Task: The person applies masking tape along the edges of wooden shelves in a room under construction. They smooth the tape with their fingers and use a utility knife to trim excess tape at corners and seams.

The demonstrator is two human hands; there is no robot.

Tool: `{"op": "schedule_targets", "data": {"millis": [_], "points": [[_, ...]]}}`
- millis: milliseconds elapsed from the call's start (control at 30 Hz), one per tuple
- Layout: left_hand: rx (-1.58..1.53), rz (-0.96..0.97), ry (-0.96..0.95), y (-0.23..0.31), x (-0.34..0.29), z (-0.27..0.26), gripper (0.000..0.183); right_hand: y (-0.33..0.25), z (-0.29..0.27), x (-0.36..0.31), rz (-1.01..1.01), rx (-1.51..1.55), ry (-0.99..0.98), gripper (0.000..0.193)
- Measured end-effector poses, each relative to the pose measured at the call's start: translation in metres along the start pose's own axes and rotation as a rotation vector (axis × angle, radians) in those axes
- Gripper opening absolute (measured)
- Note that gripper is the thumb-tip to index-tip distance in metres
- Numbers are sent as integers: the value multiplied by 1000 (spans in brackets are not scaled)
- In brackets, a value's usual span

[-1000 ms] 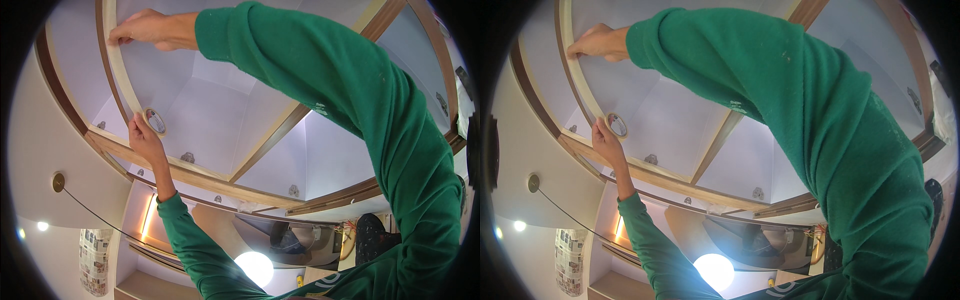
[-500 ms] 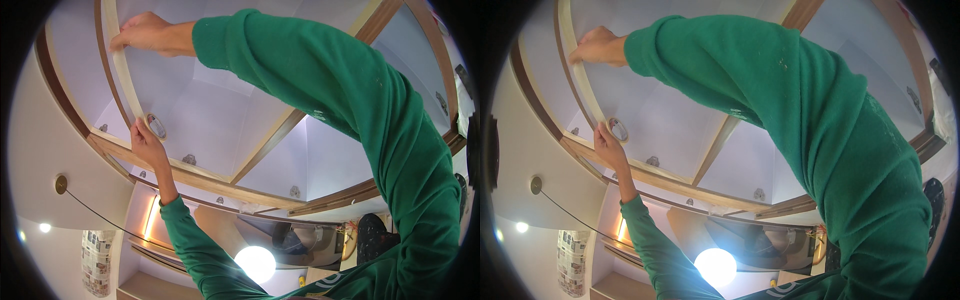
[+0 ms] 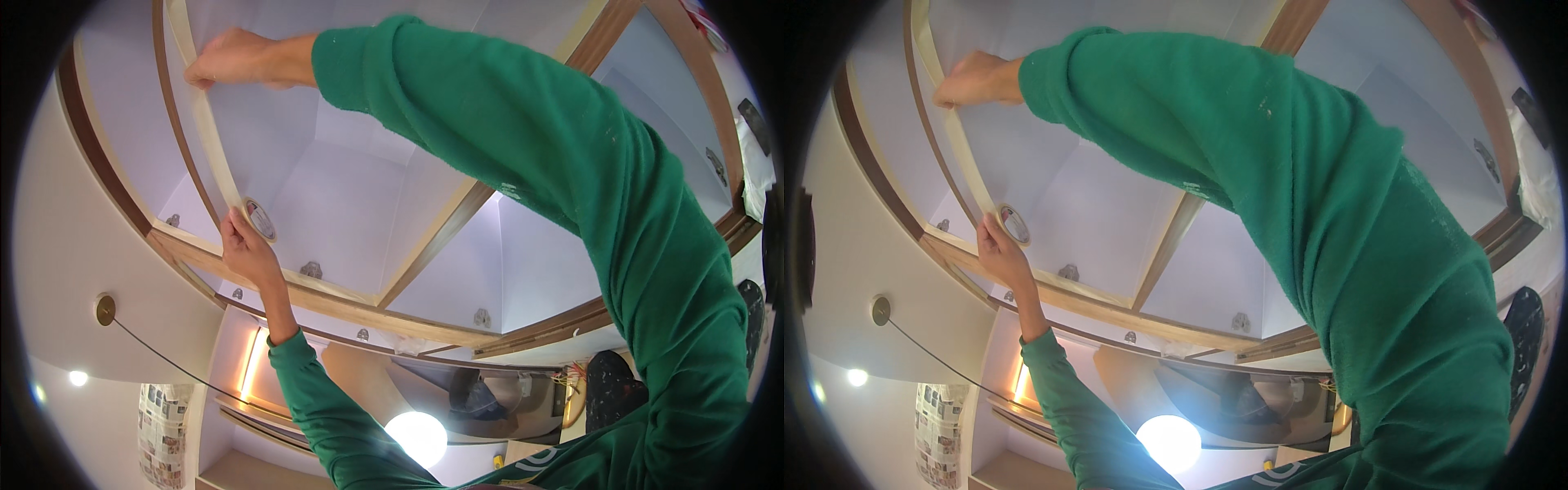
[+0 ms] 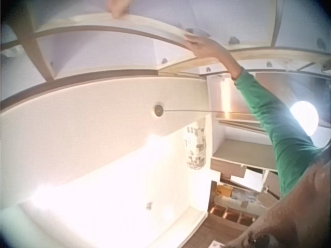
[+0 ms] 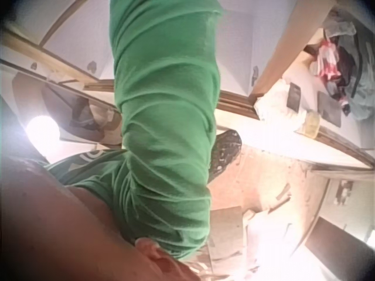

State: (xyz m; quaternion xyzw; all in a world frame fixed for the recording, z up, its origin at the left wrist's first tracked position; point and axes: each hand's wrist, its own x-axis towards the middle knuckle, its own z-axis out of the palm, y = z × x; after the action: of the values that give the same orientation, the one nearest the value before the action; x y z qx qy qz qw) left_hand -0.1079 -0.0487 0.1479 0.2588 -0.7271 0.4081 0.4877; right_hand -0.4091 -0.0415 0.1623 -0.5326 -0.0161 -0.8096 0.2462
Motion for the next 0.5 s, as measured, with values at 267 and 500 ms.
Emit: {"op": "schedule_targets", "data": {"millis": [267, 500], "points": [[-33, 26, 21, -3, 0, 8, 36, 9, 11, -19, 7, 15, -82, 22], [-99, 60, 80, -9, 8, 10, 38, 17, 15, -10, -84, 183, -31, 37]]}}
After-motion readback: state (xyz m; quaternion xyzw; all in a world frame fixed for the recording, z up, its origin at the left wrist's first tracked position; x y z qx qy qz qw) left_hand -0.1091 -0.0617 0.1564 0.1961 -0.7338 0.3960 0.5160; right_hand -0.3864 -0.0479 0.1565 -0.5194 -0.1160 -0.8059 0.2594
